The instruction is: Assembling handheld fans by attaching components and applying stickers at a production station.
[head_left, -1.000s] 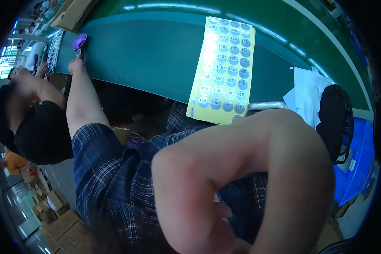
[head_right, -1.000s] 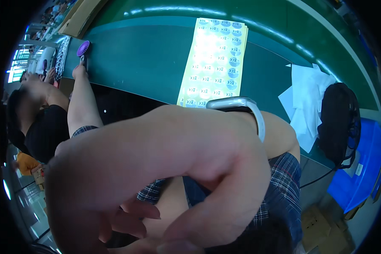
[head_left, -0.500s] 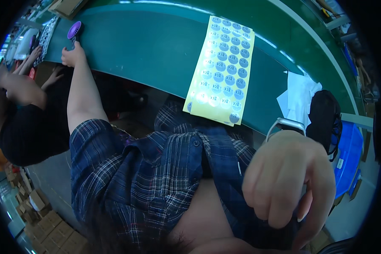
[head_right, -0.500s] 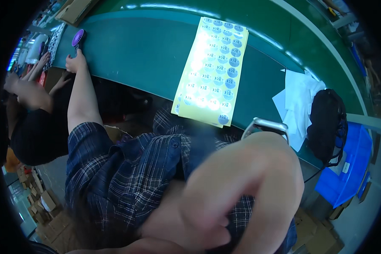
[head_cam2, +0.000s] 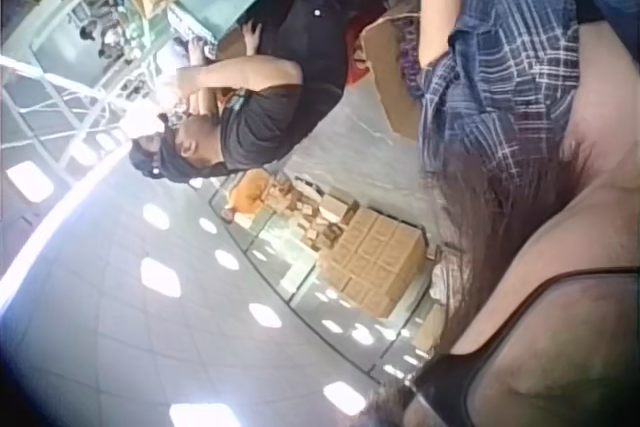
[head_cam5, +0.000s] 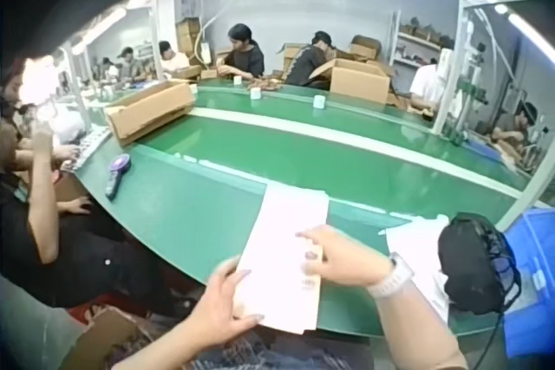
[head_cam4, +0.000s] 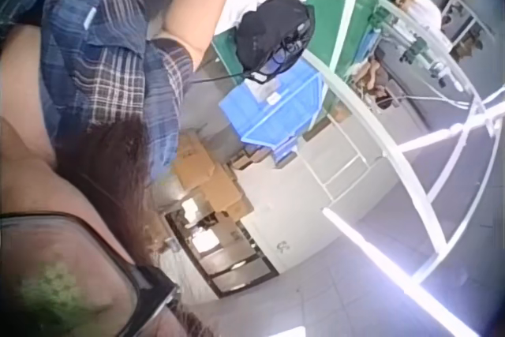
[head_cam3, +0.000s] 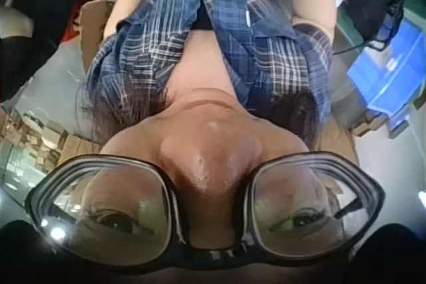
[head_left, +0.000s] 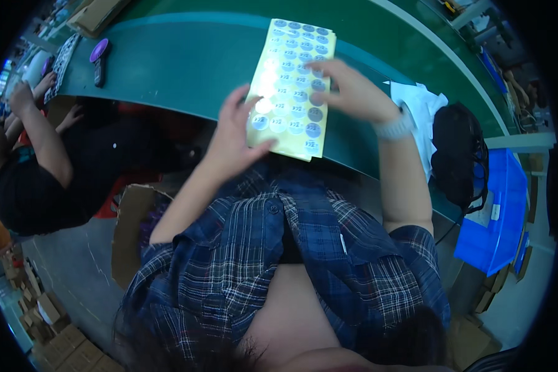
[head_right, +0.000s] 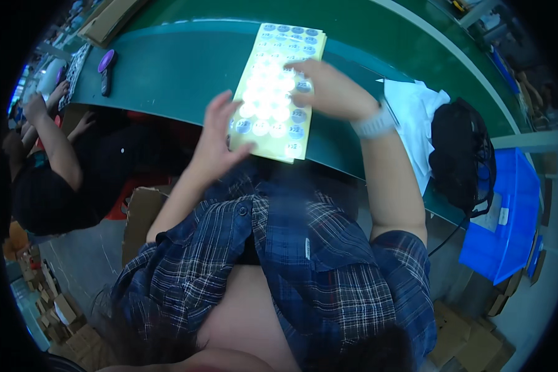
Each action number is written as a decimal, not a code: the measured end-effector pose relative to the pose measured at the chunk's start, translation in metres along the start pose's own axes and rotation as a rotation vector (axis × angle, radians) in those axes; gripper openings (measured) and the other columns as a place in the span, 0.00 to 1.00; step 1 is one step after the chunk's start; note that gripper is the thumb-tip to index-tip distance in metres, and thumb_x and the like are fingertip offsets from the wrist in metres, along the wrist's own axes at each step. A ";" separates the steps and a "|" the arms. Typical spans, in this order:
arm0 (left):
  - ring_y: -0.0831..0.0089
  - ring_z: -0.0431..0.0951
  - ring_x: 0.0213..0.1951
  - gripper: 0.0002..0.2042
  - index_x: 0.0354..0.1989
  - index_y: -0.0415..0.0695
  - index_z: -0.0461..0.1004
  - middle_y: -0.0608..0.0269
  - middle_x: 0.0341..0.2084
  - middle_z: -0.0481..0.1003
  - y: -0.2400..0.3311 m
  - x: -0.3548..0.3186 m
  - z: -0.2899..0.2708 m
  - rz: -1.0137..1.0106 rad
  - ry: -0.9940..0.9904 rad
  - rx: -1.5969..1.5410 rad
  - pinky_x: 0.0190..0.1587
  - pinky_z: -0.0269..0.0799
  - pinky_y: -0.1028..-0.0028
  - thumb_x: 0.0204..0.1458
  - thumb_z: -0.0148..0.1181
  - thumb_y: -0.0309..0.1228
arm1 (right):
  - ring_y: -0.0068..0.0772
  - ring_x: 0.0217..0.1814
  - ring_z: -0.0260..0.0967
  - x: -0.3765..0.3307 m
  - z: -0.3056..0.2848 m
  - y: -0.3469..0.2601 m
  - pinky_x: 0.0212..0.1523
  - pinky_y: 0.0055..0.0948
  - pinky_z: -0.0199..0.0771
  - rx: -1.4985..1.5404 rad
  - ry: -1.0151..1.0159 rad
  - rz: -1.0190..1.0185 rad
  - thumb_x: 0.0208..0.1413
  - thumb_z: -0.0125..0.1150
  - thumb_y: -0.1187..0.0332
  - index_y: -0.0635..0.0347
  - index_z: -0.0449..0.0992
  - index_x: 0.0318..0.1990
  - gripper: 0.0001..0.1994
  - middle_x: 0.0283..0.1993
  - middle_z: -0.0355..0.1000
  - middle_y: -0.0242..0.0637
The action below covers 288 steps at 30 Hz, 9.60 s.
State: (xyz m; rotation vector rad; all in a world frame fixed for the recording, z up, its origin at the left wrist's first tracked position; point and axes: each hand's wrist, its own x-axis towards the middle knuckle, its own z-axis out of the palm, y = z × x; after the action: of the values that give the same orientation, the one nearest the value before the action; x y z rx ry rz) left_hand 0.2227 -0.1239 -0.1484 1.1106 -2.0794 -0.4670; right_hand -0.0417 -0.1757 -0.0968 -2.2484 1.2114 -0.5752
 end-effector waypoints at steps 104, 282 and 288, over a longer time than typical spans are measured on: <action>0.68 0.68 0.38 0.12 0.32 0.39 0.71 0.57 0.31 0.68 0.138 0.058 -0.129 0.862 0.211 -0.278 0.32 0.68 0.72 0.42 0.64 0.32 | 0.48 0.56 0.56 0.084 0.034 0.119 0.58 0.42 0.52 -0.219 0.855 0.227 0.47 0.58 0.70 0.63 0.67 0.46 0.17 0.49 0.64 0.47; 0.70 0.70 0.23 0.07 0.35 0.38 0.75 0.60 0.21 0.70 0.123 0.048 -0.113 0.771 -0.527 -1.543 0.22 0.65 0.78 0.54 0.54 0.28 | 0.46 0.55 0.57 0.093 0.035 0.127 0.55 0.40 0.57 -0.121 0.820 0.309 0.50 0.58 0.65 0.60 0.70 0.42 0.14 0.47 0.66 0.45; 0.70 0.71 0.25 0.07 0.36 0.39 0.75 0.58 0.23 0.71 0.107 0.046 -0.108 0.908 -0.559 -1.514 0.23 0.66 0.79 0.55 0.53 0.29 | 0.45 0.55 0.57 0.093 0.033 0.127 0.55 0.39 0.57 -0.079 0.843 0.317 0.49 0.58 0.65 0.60 0.70 0.41 0.13 0.48 0.66 0.44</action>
State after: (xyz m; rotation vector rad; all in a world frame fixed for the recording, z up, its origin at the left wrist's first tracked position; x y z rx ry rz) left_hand 0.2254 -0.0998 0.0082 -0.8619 -1.5940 -1.5325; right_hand -0.0548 -0.3060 -0.1898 -1.8287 1.9554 -1.4362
